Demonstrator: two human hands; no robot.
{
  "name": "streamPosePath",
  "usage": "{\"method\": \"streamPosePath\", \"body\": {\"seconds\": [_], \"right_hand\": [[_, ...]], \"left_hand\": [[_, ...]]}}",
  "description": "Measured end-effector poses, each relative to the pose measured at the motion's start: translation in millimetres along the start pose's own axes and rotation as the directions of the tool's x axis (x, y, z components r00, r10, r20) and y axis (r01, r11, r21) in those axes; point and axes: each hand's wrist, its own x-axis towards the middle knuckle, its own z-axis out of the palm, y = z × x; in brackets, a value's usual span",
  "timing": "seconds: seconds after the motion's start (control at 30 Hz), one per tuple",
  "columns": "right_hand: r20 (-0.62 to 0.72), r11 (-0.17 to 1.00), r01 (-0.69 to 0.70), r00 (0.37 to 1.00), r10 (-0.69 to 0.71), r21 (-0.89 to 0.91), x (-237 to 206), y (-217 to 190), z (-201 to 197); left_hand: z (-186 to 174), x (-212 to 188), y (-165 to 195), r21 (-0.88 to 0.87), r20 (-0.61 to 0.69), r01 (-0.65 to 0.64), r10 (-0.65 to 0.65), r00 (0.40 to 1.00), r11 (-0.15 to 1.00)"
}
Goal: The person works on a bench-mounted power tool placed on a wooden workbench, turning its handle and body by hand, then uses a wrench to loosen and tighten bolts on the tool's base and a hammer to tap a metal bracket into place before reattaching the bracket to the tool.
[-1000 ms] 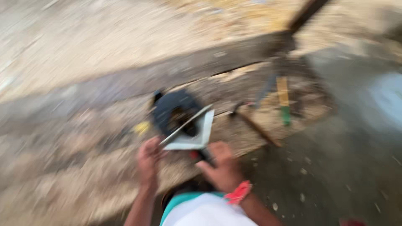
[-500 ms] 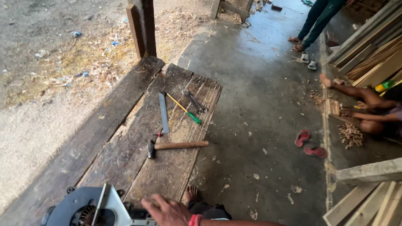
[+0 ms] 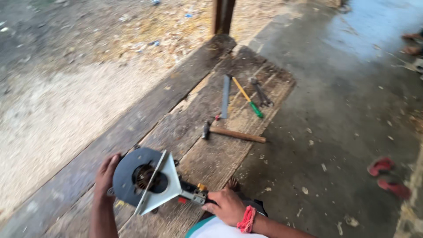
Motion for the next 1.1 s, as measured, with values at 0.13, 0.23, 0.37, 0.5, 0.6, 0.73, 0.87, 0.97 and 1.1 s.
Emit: {"method": "streamPosePath", "body": {"seconds": [0.13,0.23,0.37,0.5,0.6,0.73,0.87,0.97,1.1], "right_hand": [[0.026,1.0,-0.024,0.999,0.025,-0.018,4.3,-1.8,-4.9],[0.007,1.0,0.019,1.0,-0.019,-0.02,7.2,-3.5,-10.4],[0.075,1.0,0.019,0.997,-0.02,0.008,10.5,-6.7,-24.4],[0.159,0.993,-0.103,0.981,0.111,-0.055,18.2,-7.6,-36.5],[0.161,0.999,-0.028,0.986,0.032,-0.028,32.3,0.5,-51.1],[0.166,0.994,0.095,0.982,-0.085,-0.053,51.7,15.0,-67.6],[0.24,0.988,0.156,0.959,-0.151,0.0,49.1,36.1,-94.7],[0.267,0.988,0.151,0.951,-0.157,0.044,58.5,68.1,-147.4],[0.318,0.987,0.056,0.943,-0.101,0.148,58.0,122.6,-231.2]], "left_hand": [[9.3,-3.8,-0.5,-0.04,0.038,-0.043,0.045,0.998,0.998],[17.5,-7.1,-5.0,0.191,-0.015,-0.212,0.219,0.976,0.958],[21.3,-12.9,-7.3,0.002,0.01,-0.162,0.162,0.987,0.987],[12.2,-13.2,-7.2,0.083,-0.008,-0.117,0.118,0.993,0.99],[1.1,-8.9,-12.2,0.089,0.007,0.106,-0.107,0.994,0.99],[-1.7,-5.2,-23.8,-0.016,0.074,0.069,-0.068,0.995,0.997],[13.2,-30.2,-40.0,-0.022,-0.124,0.139,-0.14,0.982,0.99],[56.3,-42.5,-40.6,-0.028,-0.196,0.185,-0.187,0.963,0.982],[157.1,-21.0,-20.5,0.032,-0.227,0.283,-0.269,0.936,0.959]]}}
